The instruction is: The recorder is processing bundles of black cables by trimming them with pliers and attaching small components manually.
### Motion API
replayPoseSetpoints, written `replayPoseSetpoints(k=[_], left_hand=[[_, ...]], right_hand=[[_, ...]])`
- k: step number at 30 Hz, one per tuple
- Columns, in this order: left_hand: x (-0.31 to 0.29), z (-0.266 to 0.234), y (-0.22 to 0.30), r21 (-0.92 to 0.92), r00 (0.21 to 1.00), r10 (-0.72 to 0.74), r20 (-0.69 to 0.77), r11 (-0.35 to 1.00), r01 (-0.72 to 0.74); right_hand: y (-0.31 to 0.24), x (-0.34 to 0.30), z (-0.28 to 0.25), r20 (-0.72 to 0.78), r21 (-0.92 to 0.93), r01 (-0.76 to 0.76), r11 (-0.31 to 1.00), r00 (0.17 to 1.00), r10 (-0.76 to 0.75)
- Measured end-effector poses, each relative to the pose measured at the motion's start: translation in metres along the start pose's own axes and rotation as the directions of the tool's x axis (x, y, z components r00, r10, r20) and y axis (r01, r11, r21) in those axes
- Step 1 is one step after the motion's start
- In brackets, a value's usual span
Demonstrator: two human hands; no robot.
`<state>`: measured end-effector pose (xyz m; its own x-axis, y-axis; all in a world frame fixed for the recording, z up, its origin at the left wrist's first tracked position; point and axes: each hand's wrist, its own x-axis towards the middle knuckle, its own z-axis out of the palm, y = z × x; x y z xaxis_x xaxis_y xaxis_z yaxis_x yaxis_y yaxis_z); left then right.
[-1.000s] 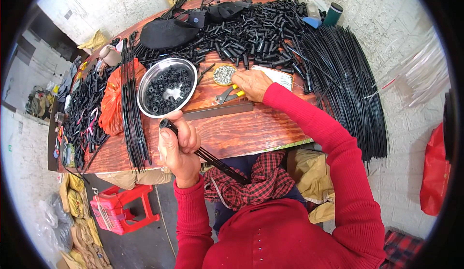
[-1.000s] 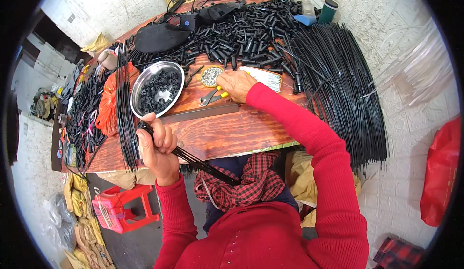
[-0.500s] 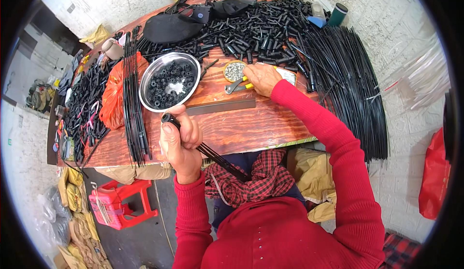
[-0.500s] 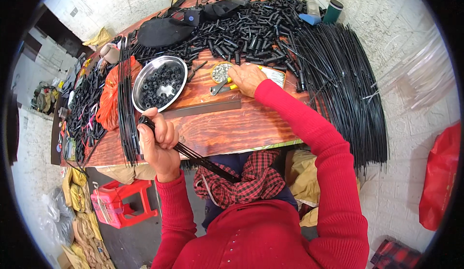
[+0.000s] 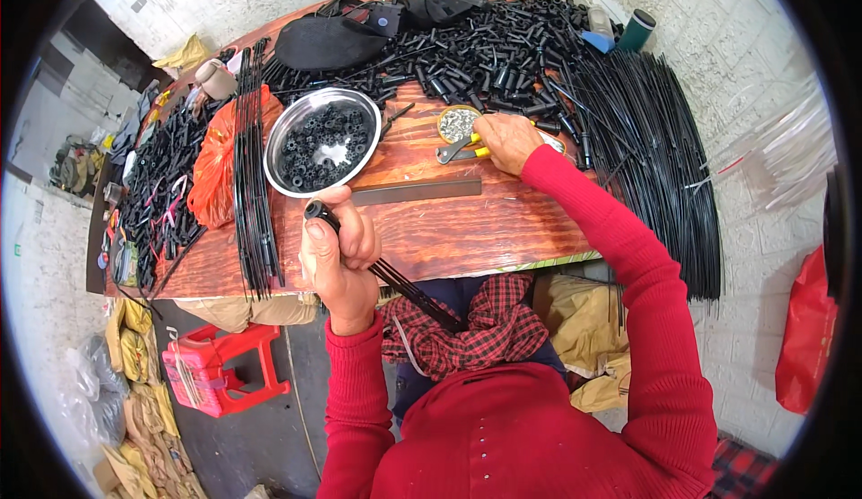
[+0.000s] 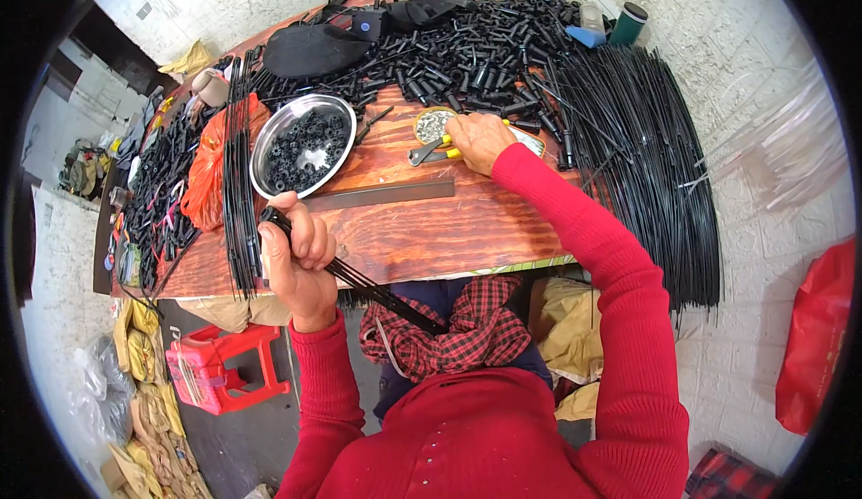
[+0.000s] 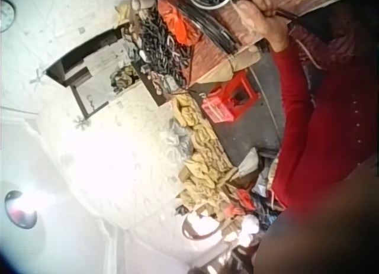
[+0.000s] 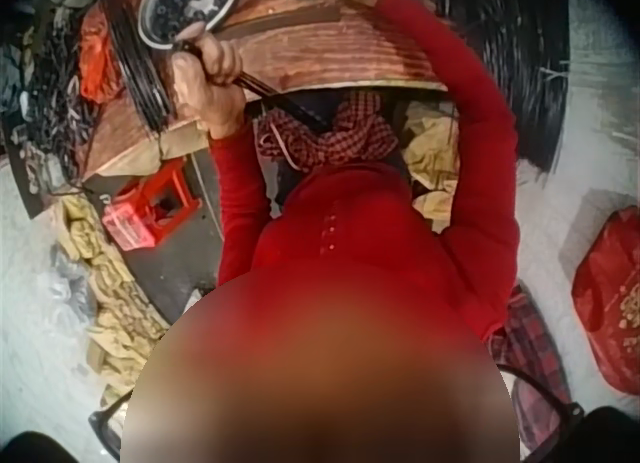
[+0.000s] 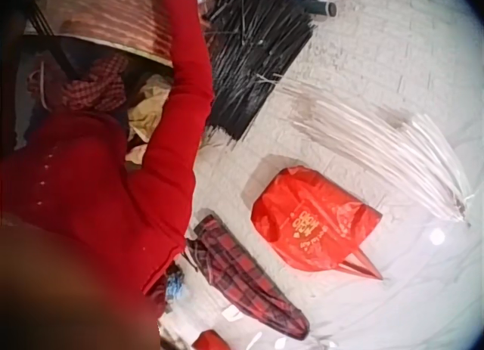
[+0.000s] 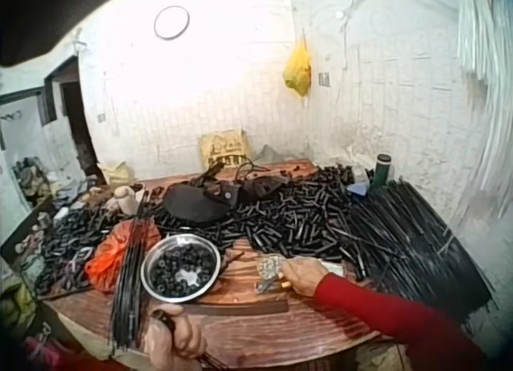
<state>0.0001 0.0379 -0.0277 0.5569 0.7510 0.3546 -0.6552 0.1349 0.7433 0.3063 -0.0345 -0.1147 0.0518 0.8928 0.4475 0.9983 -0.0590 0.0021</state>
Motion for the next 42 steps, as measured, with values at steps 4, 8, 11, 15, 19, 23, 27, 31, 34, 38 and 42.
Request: replayPoseSetpoints(k=[4,8,11,15,19,23,27,31,34,38,42], left_hand=[[0.001,0.002,-0.003,-0.014,1.0,-0.003,0.008,1.0,0.004],[0.0,0.006,0.0,-0.016,1.0,0.004,0.022,1.0,-0.003],[0.0,0.008,-0.002,-0.018,1.0,-0.003,0.025,1.0,0.003],[0.0,0.011,-0.002,-0.014,0.999,-0.001,0.04,1.0,0.002],[-0.002,0.017,-0.003,-0.027,0.998,-0.016,0.055,0.999,0.017],[-0.004,0.024,-0.003,-0.036,0.994,-0.033,0.105,0.999,0.037],[-0.012,0.041,-0.003,-0.009,0.984,-0.046,0.17,0.999,0.048],[-0.024,0.052,0.002,-0.025,0.975,-0.069,0.212,0.997,0.076],[-0.031,0.054,0.009,0.004,0.977,-0.069,0.2,0.998,0.069],[-0.038,0.059,0.014,0.04,0.976,-0.083,0.2,0.996,0.077],[-0.041,0.062,0.015,0.027,0.985,-0.111,0.132,0.994,0.108]], right_hand=[[0.004,-0.01,-0.002,0.018,0.004,-0.04,0.999,0.999,0.04],[0.005,-0.01,-0.002,0.002,0.012,-0.026,1.0,1.0,0.026],[0.006,-0.012,-0.004,-0.008,0.029,-0.03,0.999,1.0,0.031],[-0.008,-0.001,-0.031,-0.1,0.164,-0.145,0.976,0.982,0.163],[-0.023,0.019,-0.077,-0.06,0.353,-0.301,0.886,0.937,0.343],[-0.065,0.034,-0.124,0.171,0.891,-0.319,0.323,0.894,0.414],[-0.113,0.021,-0.155,0.225,0.974,-0.216,-0.066,0.951,0.213],[-0.15,0.006,-0.17,0.277,0.956,-0.251,-0.149,0.941,0.195],[-0.157,0.0,-0.175,0.235,0.967,-0.212,-0.14,0.955,0.182],[-0.162,-0.004,-0.176,0.196,0.98,-0.196,-0.017,0.966,0.168],[-0.173,-0.008,-0.169,0.055,0.997,-0.068,0.047,0.97,0.237]])
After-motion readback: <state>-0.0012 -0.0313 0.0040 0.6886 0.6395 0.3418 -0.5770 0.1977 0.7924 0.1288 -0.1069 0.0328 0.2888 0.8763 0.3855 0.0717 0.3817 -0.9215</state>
